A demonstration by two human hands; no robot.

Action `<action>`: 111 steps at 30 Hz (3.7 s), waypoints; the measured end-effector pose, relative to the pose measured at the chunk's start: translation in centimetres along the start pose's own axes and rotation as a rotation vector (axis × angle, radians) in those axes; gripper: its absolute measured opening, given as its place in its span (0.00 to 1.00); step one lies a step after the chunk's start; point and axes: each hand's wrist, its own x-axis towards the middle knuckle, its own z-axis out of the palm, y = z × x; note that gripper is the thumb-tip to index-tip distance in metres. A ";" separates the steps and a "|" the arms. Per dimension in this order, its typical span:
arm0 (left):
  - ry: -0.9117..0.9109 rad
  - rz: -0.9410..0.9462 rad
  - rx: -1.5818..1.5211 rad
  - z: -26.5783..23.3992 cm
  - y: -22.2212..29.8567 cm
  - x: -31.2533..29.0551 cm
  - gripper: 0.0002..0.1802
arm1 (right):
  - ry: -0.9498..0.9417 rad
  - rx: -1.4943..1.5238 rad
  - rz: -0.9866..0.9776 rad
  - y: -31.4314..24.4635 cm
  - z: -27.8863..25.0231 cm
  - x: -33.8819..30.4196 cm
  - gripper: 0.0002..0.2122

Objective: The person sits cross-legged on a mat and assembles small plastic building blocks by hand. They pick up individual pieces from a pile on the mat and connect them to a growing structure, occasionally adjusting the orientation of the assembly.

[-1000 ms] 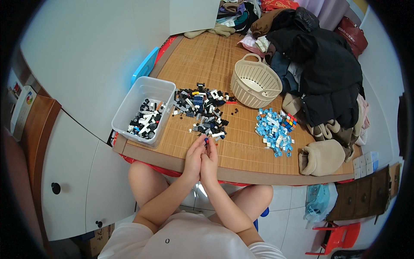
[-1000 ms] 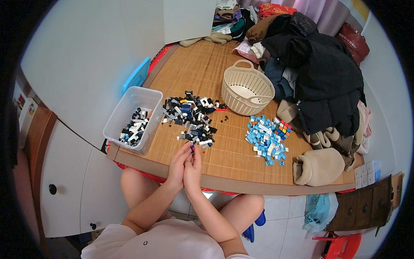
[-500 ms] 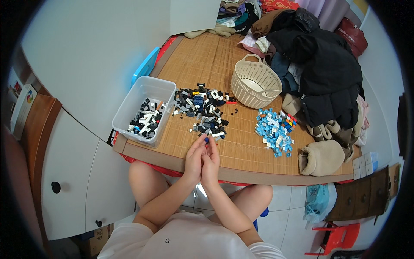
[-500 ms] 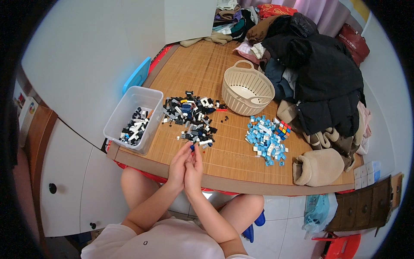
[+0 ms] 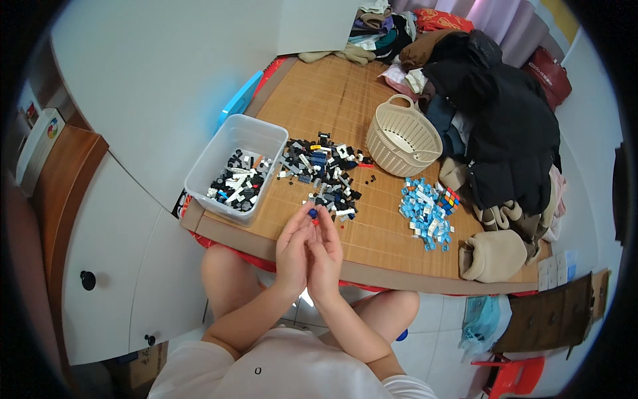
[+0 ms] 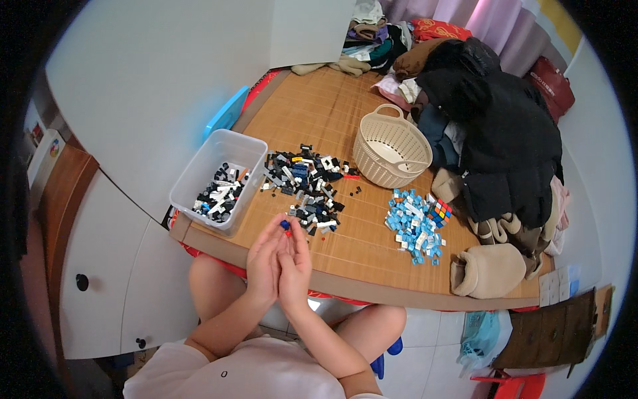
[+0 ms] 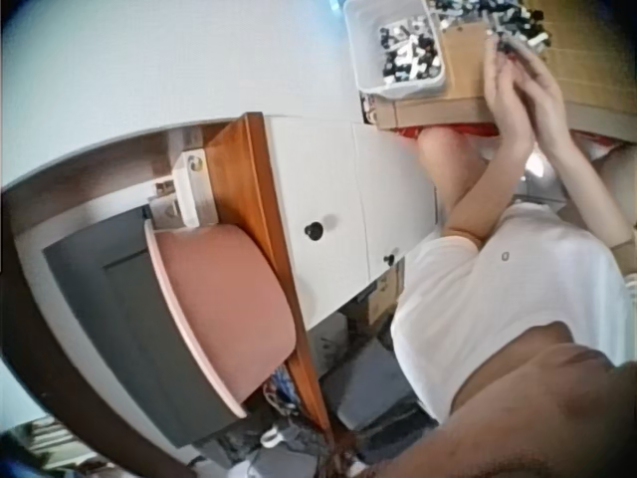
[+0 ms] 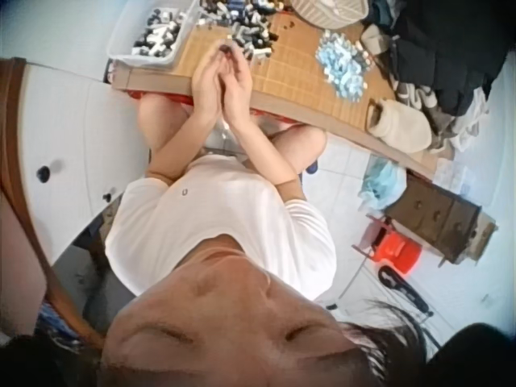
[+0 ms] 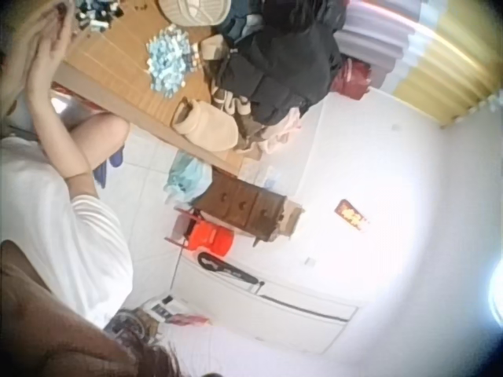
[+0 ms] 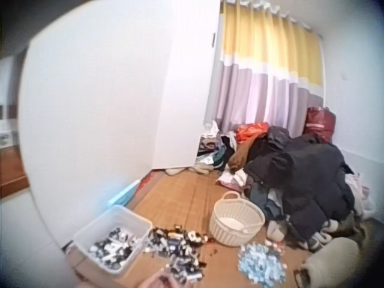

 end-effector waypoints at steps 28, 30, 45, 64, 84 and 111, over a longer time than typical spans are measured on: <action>0.138 0.345 0.038 -2.9 9.2 0.3 0.29 | -0.321 -0.125 0.100 2.3 9.4 1.5 0.26; 0.141 0.343 0.033 -2.8 9.2 0.3 0.29 | -0.322 -0.127 0.102 2.2 9.3 1.5 0.26; -0.036 0.107 0.073 -1.6 4.0 -0.3 0.25 | -0.116 -0.011 0.126 1.0 2.9 0.9 0.25; 0.045 -0.180 0.219 -4.3 -5.1 3.5 0.28 | 0.280 -0.256 0.122 -0.2 -8.8 2.5 0.29; -0.036 -0.308 0.244 -2.8 -6.7 4.6 0.25 | 0.221 -0.285 0.220 0.8 -5.4 4.1 0.28; -0.007 -0.223 0.108 -2.0 -7.5 3.1 0.24 | 0.252 -0.117 -0.025 2.4 -5.8 2.9 0.24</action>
